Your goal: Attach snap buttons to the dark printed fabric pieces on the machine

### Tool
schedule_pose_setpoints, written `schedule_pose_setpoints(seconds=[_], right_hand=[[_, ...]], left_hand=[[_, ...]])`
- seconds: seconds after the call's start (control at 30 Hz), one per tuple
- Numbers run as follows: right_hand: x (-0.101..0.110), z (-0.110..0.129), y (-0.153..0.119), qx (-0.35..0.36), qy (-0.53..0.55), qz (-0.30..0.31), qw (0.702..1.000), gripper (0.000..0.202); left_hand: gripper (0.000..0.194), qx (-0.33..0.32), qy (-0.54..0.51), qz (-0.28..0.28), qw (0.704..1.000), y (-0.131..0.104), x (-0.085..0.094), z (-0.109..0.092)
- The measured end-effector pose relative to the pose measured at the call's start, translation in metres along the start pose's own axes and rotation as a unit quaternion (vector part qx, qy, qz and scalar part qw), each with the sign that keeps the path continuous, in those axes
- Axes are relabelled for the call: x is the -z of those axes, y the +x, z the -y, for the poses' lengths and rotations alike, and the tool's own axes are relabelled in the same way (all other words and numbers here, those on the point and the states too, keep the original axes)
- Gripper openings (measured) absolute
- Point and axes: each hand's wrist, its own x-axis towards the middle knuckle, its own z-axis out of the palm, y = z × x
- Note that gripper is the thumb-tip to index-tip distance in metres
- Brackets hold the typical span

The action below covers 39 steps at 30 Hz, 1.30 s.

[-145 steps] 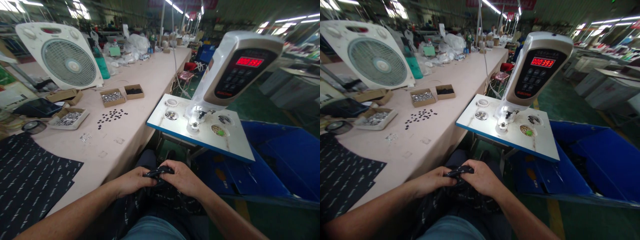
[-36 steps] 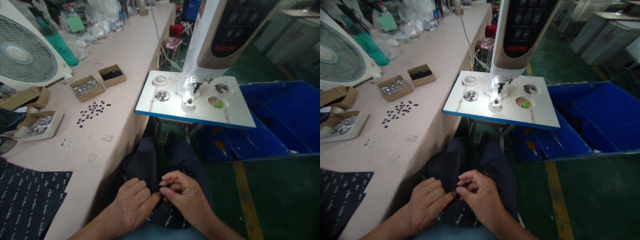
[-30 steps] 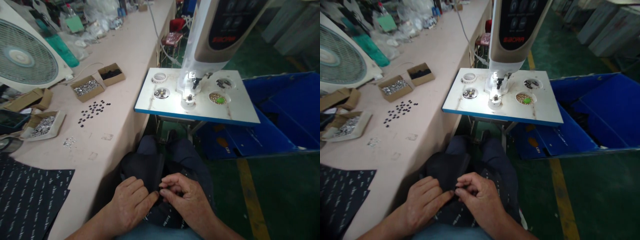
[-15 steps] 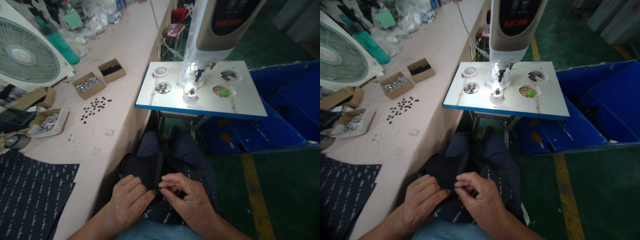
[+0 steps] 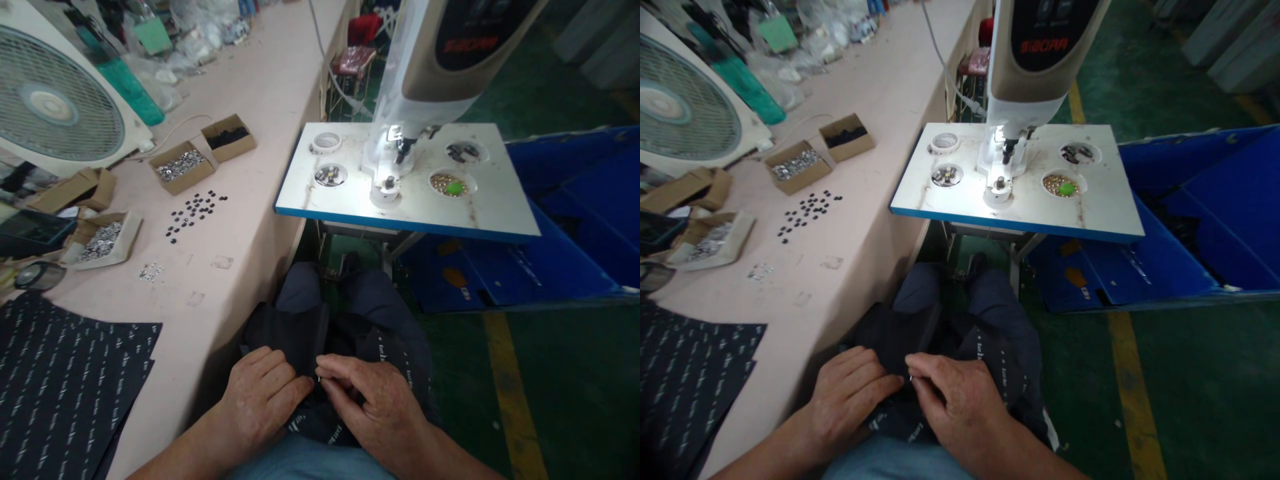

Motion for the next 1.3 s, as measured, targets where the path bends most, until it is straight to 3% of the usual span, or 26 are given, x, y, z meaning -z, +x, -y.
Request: schedule_pose_setpoints(seconds=[0.2, 0.37, 0.5, 0.57, 0.73, 0.83, 0.97, 1.1, 1.3], right_hand=[[0.003, 0.001, -0.002, 0.043, -0.027, 0.026, 0.998, 0.037], [0.020, 0.013, -0.001, 0.023, -0.039, 0.049, 0.998, 0.043], [0.023, 0.014, -0.001, -0.015, -0.060, 0.122, 0.991, 0.086], [0.017, 0.010, 0.000, -0.040, -0.067, 0.143, 0.987, 0.082], [0.009, 0.001, 0.009, -0.114, 0.007, 0.165, 0.980, 0.058], [0.011, 0.002, 0.018, -0.186, 0.087, 0.162, 0.965, 0.055], [0.015, 0.002, 0.026, -0.221, 0.143, 0.150, 0.953, 0.050], [0.015, -0.005, 0.026, -0.262, 0.179, 0.170, 0.933, 0.049], [0.013, -0.013, 0.023, -0.306, 0.263, 0.200, 0.893, 0.051]], left_hand=[[0.021, 0.051, -0.035, 0.012, 0.998, -0.005, -0.007, 0.002], [0.021, 0.122, -0.093, 0.007, 0.988, 0.003, -0.006, 0.002], [0.016, 0.210, -0.144, 0.025, 0.967, 0.008, -0.006, 0.001], [0.012, 0.277, -0.174, 0.059, 0.943, 0.009, -0.006, 0.002], [0.007, 0.428, -0.266, 0.162, 0.848, 0.018, -0.003, 0.004], [0.020, 0.471, -0.364, 0.182, 0.783, 0.024, -0.001, 0.006], [0.026, 0.478, -0.484, 0.193, 0.707, 0.025, 0.002, 0.011], [0.027, 0.481, -0.528, 0.202, 0.670, 0.023, 0.001, 0.015], [0.031, 0.480, -0.560, 0.213, 0.641, 0.018, -0.003, 0.018]])
